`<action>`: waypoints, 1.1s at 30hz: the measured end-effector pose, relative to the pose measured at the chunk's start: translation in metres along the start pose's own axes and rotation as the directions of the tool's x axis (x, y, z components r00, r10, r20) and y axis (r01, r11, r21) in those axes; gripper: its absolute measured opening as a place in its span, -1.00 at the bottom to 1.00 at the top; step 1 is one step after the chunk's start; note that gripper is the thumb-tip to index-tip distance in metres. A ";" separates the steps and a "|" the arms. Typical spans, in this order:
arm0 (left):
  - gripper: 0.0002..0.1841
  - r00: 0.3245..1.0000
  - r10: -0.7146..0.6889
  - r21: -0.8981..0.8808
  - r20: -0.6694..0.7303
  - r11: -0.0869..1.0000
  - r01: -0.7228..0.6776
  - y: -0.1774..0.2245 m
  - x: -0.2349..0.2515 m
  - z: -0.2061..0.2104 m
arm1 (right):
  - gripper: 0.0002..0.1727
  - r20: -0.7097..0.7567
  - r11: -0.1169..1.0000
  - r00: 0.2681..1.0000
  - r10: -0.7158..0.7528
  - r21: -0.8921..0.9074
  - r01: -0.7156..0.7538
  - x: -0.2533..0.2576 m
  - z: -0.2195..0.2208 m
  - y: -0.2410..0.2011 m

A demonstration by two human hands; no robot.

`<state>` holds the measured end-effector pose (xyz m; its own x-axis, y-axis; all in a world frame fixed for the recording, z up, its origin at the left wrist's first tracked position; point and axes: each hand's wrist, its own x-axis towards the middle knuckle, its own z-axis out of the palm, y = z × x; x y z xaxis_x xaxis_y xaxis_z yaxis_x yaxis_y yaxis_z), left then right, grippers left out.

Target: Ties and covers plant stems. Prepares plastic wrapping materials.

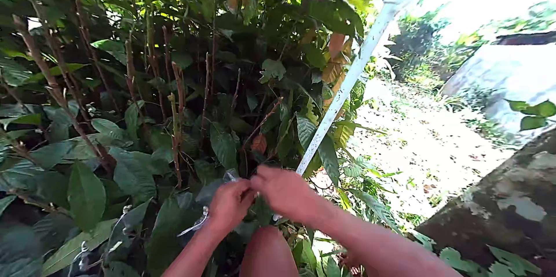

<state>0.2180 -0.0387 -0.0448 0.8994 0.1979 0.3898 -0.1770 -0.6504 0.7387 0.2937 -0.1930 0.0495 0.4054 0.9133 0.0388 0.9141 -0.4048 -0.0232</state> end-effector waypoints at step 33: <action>-0.86 0.989 -0.146 -0.619 -0.016 0.779 0.104 -0.023 0.005 -0.040 | -0.79 -0.689 0.883 0.719 -0.089 0.279 0.377 0.033 0.083 0.016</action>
<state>0.2111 0.0068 -0.0380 0.9090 0.3024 0.2870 -0.2912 -0.0322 0.9561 0.3211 -0.1654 -0.0328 0.2137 0.6616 0.7187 0.9587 -0.0007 -0.2845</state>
